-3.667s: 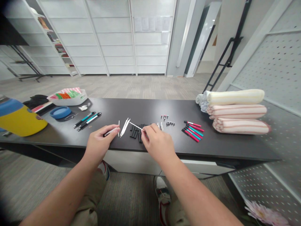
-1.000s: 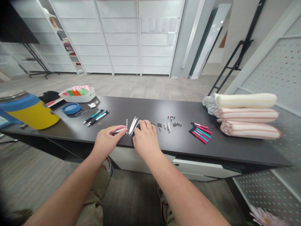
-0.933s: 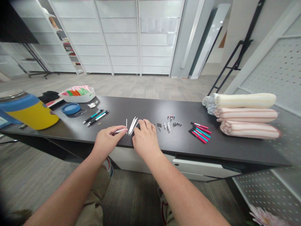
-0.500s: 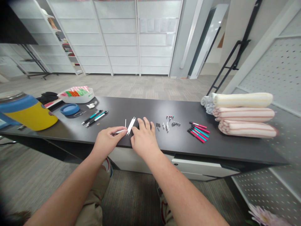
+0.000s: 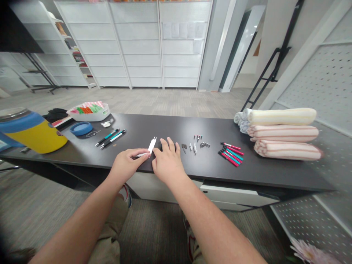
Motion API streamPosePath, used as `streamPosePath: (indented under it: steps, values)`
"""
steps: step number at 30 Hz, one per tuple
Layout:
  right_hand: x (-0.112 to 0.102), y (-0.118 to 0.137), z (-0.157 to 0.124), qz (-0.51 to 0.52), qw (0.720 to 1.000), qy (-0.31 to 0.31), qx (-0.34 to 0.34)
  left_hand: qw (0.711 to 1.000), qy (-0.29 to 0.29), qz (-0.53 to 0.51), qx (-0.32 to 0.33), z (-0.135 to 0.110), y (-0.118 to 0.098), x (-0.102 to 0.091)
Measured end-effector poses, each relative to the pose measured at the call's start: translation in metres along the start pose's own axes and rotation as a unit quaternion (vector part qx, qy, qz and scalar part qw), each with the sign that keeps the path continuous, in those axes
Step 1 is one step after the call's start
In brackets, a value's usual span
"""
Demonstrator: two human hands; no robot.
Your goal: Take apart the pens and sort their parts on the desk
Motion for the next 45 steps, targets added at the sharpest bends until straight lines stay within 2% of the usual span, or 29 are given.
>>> streamPosePath:
  steps: [9, 16, 21, 27, 31, 35, 38, 41, 45]
  values:
    - [0.002, -0.004, 0.001, 0.021, 1.000, -0.016, 0.000, 1.000, 0.012, -0.012, -0.011, -0.001, 0.004, 0.000]
    - [-0.007, -0.010, 0.000, 0.086, 0.992, -0.081, -0.035, 0.998, 0.003, -0.062, -0.008, -0.001, 0.004, -0.003]
    - [-0.017, -0.014, -0.003, 0.132, 0.983, -0.103, -0.076, 0.997, 0.006, -0.052, 0.051, -0.008, -0.001, -0.004]
    - [-0.025, -0.020, -0.012, 0.133, 0.981, -0.038, -0.136, 0.993, 0.017, -0.047, 0.107, -0.016, -0.018, 0.001]
    - [-0.030, -0.029, -0.020, 0.114, 0.984, -0.017, -0.138, 0.985, 0.022, -0.040, 0.167, -0.017, -0.034, 0.008]
    - [-0.038, -0.039, -0.026, 0.087, 0.987, -0.016, -0.133, 0.974, -0.007, -0.057, 0.219, -0.014, -0.048, 0.014]
    - [-0.045, -0.045, -0.028, 0.072, 0.990, -0.012, -0.123, 0.978, -0.018, -0.071, 0.193, -0.010, -0.055, 0.020]
    - [-0.050, -0.053, -0.028, 0.069, 0.991, -0.012, -0.110, 0.984, -0.017, -0.133, 0.121, -0.005, -0.056, 0.029]
    - [-0.055, -0.063, -0.029, 0.078, 0.992, -0.015, -0.099, 0.966, 0.006, -0.253, 0.048, 0.001, -0.056, 0.040]
Point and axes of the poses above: each hand's wrist, its own z-axis towards the middle knuckle, its own x-axis out of the palm, y = z × x, the point moved 3 cm from there along z, towards the middle knuckle, and after that the axes turned 15 degrees about z, right-handed, at the moved point
